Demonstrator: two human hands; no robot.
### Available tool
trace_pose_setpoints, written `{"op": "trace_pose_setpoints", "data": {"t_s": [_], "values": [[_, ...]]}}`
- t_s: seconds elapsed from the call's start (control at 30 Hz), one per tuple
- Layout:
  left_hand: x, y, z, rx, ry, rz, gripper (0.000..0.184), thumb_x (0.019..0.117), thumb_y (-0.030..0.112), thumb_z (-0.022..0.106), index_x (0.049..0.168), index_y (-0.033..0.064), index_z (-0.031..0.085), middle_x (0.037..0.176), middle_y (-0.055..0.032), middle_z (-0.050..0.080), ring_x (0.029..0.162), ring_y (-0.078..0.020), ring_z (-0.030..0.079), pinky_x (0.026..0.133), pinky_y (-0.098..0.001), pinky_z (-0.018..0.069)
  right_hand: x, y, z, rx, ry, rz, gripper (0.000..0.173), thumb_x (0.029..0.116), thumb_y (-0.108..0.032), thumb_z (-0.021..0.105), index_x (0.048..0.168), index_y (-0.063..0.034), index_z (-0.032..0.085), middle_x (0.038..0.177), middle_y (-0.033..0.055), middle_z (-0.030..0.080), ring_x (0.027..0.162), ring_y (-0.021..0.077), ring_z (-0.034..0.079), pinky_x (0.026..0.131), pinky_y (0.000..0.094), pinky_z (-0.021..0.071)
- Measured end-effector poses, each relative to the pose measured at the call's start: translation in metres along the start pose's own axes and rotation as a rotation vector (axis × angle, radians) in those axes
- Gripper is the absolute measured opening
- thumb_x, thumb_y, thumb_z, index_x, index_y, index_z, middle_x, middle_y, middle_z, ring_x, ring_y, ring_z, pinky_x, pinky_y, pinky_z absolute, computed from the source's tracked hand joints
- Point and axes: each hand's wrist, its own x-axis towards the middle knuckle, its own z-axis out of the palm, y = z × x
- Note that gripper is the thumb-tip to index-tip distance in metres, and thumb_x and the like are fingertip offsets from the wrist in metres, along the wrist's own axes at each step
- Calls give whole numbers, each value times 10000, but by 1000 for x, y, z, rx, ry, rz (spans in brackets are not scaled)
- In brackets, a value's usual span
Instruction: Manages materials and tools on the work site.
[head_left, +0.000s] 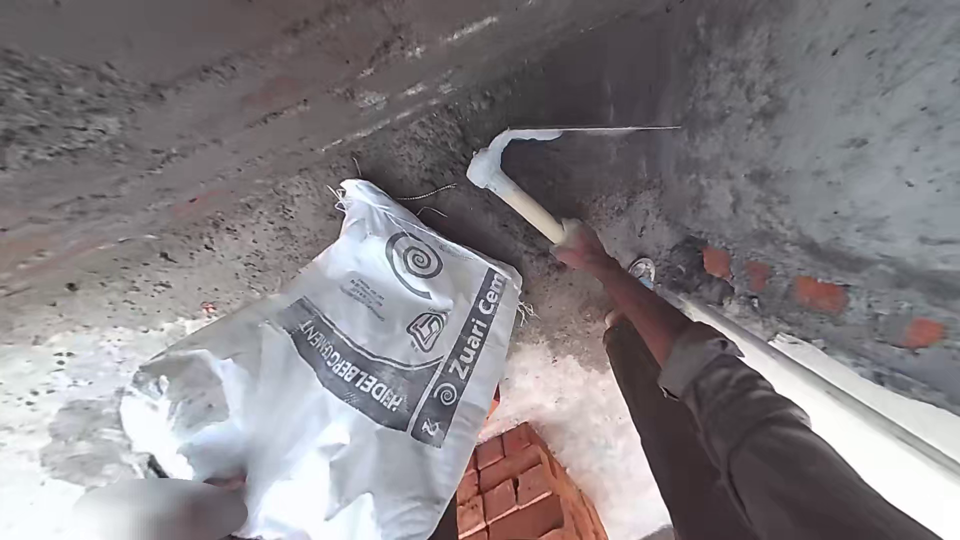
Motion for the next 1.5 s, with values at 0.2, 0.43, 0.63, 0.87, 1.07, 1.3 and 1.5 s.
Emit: {"op": "trace_pose_setpoints", "data": {"t_s": [0.2,0.43,0.63,0.87,1.07,1.3,1.5], "values": [[-11,-10,11,-18,10,5,158,888,-1,526,944,146,526,671,124,531,559,6,515,548,-211,492,61,-18,-45,-249,188,-261,484,820,-469,732,1168,-137,685,1041,165,723,973,386,697,770,615,534],[-26,5,32,123,2,21,170,918,0,510,1047,110,524,750,120,543,630,22,543,621,-202,519,113,-33,-49,-184,-74,-249,492,781,-345,784,1143,-44,641,1106,180,668,1026,352,662,803,588,533],[-22,15,33,178,51,-3,224,911,48,555,1132,22,532,835,36,510,656,-8,487,603,-232,470,61,12,-67,-121,-224,-183,404,747,-279,840,985,-9,657,864,182,663,786,357,665,665,601,532],[-15,1,20,81,39,-63,203,908,30,561,1102,78,526,794,72,523,625,9,508,569,-206,478,4,-27,-31,-289,-82,-260,394,788,-385,756,1055,-100,704,965,153,708,903,355,693,725,597,549],[-10,-14,-2,-19,-17,-6,146,933,15,491,1020,127,524,745,118,564,646,6,566,635,-217,531,77,-138,14,-124,-91,-328,447,760,-325,775,1112,-75,656,1068,151,684,987,332,679,741,582,552],[2,-29,-14,-100,-1,-70,156,923,-2,504,897,152,502,588,133,476,472,26,440,459,-168,419,43,-35,-11,-215,-291,-214,535,743,-296,853,1155,-24,648,1065,216,674,994,398,659,807,645,528],[7,-28,-12,-115,24,-81,154,907,10,548,1002,125,510,715,107,526,574,14,509,543,-192,478,-26,-3,-9,-280,-179,-155,347,780,-279,796,1025,-54,698,938,176,699,883,373,690,722,607,545]]}}
